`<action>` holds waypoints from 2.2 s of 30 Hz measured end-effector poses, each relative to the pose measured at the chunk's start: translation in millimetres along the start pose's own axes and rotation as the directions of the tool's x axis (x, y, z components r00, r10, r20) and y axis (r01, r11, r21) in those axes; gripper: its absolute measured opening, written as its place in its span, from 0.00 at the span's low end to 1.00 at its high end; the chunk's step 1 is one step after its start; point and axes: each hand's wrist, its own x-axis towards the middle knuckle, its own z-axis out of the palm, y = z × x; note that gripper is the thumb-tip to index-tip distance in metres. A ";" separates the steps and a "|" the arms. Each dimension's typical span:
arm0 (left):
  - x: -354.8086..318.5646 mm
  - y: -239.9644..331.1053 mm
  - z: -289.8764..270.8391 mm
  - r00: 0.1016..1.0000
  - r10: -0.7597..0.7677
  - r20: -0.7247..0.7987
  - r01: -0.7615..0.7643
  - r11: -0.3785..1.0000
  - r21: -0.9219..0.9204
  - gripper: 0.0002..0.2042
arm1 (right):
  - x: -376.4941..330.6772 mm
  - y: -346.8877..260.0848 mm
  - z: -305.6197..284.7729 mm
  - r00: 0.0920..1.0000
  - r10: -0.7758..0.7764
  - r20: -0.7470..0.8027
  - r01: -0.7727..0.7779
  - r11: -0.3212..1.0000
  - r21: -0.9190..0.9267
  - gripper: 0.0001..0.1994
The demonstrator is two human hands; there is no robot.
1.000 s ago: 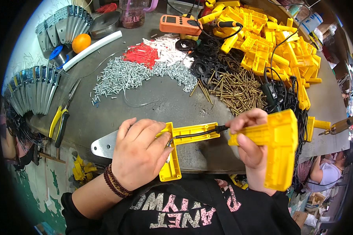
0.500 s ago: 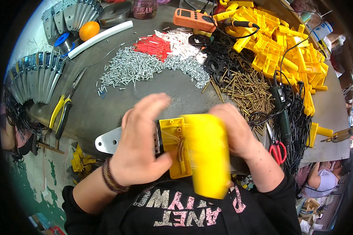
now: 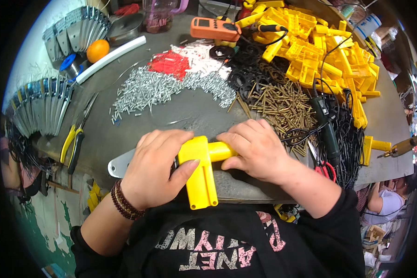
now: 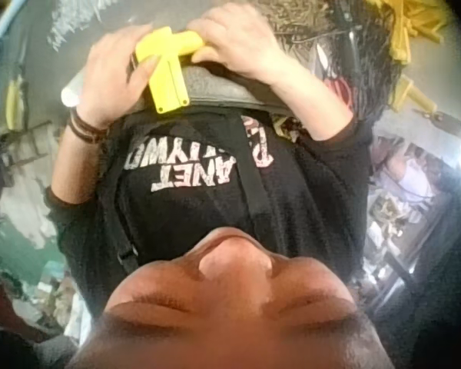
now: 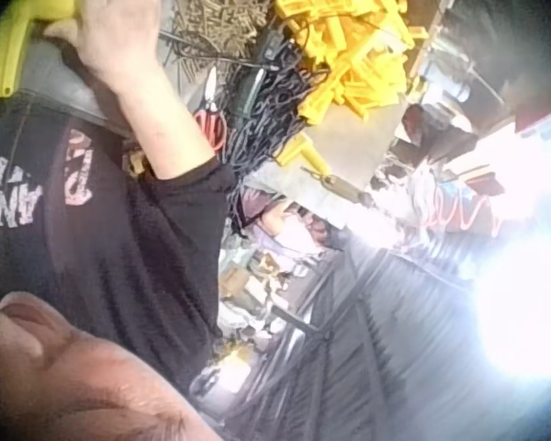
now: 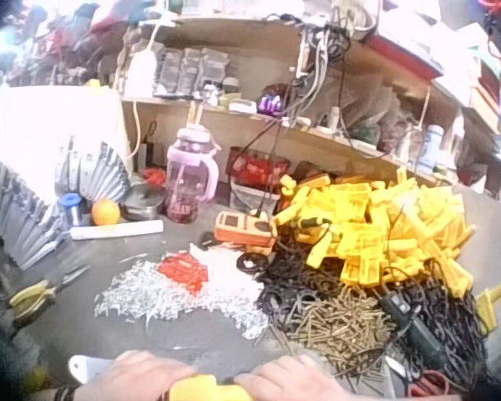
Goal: The person is assembling a yellow plastic housing for a hardware tool, involving wiring, soldering, and screw installation.
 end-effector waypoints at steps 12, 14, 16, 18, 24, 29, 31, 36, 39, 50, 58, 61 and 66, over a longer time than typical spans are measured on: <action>53.5 46.6 1.2 0.979 0.114 0.172 -0.117 0.993 0.009 0.25 | 39.7 119.3 -27.9 0.915 -0.102 0.390 0.290 0.837 -0.463 0.04; 62.3 47.6 15.9 0.967 0.050 0.248 -0.067 0.996 0.060 0.25 | 36.8 119.3 -27.7 0.903 -0.154 0.401 0.328 0.850 -0.412 0.03; 61.1 45.2 23.2 0.928 -0.044 0.369 -0.027 0.982 0.185 0.25 | 36.4 126.0 -31.4 0.892 -0.162 0.422 0.339 0.858 -0.386 0.04; 60.5 41.3 27.0 0.954 -0.013 0.300 -0.042 0.983 0.176 0.24 | 38.1 139.1 -25.4 0.966 -0.034 0.257 0.117 0.943 -0.312 0.07; 67.1 39.2 27.6 0.965 0.003 0.262 -0.043 0.988 0.146 0.24 | 72.9 159.4 15.5 0.963 0.263 -0.060 -0.263 0.965 0.019 0.10; 64.6 38.0 25.9 0.967 0.004 0.253 -0.040 0.990 0.134 0.24 | 91.9 150.1 18.9 0.925 0.365 0.102 -0.334 0.912 -0.237 0.07; 60.6 41.0 24.0 0.967 -0.005 0.253 -0.035 0.988 0.152 0.24 | 95.0 149.9 20.7 0.925 0.358 0.127 -0.316 0.910 -0.267 0.07; 60.0 40.6 25.0 0.970 0.065 0.233 -0.102 0.983 0.154 0.23 | 81.3 146.7 8.7 0.973 0.197 0.121 -0.129 0.899 -0.419 0.05; 54.3 36.5 26.0 0.980 0.048 0.193 -0.075 0.987 0.139 0.23 | 75.7 99.0 -32.1 0.989 0.132 0.069 -0.119 0.979 -0.165 0.05; 58.9 44.4 15.8 0.982 0.121 0.141 -0.143 0.977 0.158 0.23 | 171.1 244.2 -200.2 0.585 0.621 -0.522 -0.419 0.782 0.460 0.13; 54.4 44.1 16.9 0.990 0.004 0.144 -0.010 0.999 0.041 0.24 | 268.8 302.5 -178.7 0.530 0.327 -0.783 -0.679 0.716 -0.160 0.11; 59.6 40.8 18.3 0.987 0.013 0.159 -0.014 1.000 0.004 0.24 | 285.0 317.5 -181.4 0.517 0.295 -0.804 -0.731 0.640 -0.236 0.10; 55.9 41.0 17.7 0.989 -0.035 0.141 0.037 0.999 -0.013 0.23 | 320.9 328.7 -161.5 0.679 0.212 -0.703 -0.612 0.693 -0.381 0.08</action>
